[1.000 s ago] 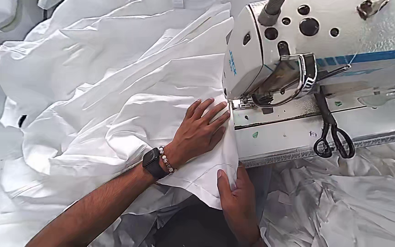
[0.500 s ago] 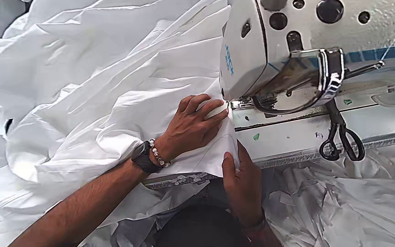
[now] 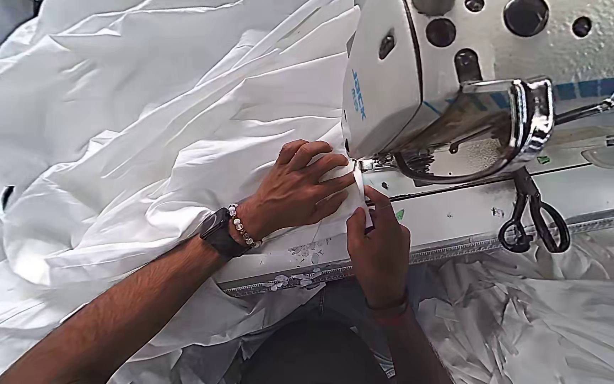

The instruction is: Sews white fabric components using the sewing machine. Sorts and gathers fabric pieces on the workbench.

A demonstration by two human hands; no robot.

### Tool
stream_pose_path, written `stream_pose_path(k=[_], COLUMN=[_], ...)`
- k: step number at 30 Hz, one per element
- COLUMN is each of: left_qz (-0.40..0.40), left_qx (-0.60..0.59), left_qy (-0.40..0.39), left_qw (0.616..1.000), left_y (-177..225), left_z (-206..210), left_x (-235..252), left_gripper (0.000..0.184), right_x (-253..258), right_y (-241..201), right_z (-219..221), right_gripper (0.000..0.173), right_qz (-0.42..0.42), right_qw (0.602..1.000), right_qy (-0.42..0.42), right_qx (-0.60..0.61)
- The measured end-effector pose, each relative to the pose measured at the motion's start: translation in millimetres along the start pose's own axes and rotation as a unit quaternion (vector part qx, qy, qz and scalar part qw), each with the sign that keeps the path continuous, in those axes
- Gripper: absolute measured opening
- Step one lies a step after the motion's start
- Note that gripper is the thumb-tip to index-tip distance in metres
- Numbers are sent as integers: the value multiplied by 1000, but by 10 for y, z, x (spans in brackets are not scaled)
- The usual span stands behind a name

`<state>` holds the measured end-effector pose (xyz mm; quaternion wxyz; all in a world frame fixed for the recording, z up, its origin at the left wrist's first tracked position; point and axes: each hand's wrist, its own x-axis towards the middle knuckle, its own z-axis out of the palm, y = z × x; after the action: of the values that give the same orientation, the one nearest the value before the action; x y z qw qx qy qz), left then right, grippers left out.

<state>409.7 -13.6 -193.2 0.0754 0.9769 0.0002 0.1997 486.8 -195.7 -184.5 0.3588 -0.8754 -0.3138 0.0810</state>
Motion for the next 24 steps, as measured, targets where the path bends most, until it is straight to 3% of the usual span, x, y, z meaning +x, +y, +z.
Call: stream_pose_path(k=[5,9,12,14,15,17,18,21,24], left_qz=[51,-30,-35,-7,5,34,52,70,59], left_qx=[-10,-63,-97,-90,-86,-80,-80,-96,-80], left_qy=[-18,-35,-39,-49,-54,-70,-79,-55,-3], left_qw=[998,997,994,995,995,994,992,991,995], left_y=[-70,168,50,-58,-79,-54,-20,136,227], left_z=[-59,-46,-13,-34,-49,-82,-107,-106,-27], left_x=[49,-48,-134,-142,-136,-116,-84,62,229], left_gripper=[29,32,36,37,38,38,37,24,18], right_x=[198,293,438,560,590,592,562,381,230], right_y=[-69,-67,-7,48,41,34,74,250,343], right_z=[56,113,-26,-220,-320,-464,-487,-347,-135], right_gripper=[24,35,46,47,43,50,52,46,33], right_qz=[23,8,31,23,24,39,33,-20,-19], right_qw=[999,999,993,988,989,976,974,987,992], right_qy=[-21,-9,-113,-151,-120,-49,-26,0,55], right_qx=[-43,-32,27,-23,-87,-211,-221,-160,-113])
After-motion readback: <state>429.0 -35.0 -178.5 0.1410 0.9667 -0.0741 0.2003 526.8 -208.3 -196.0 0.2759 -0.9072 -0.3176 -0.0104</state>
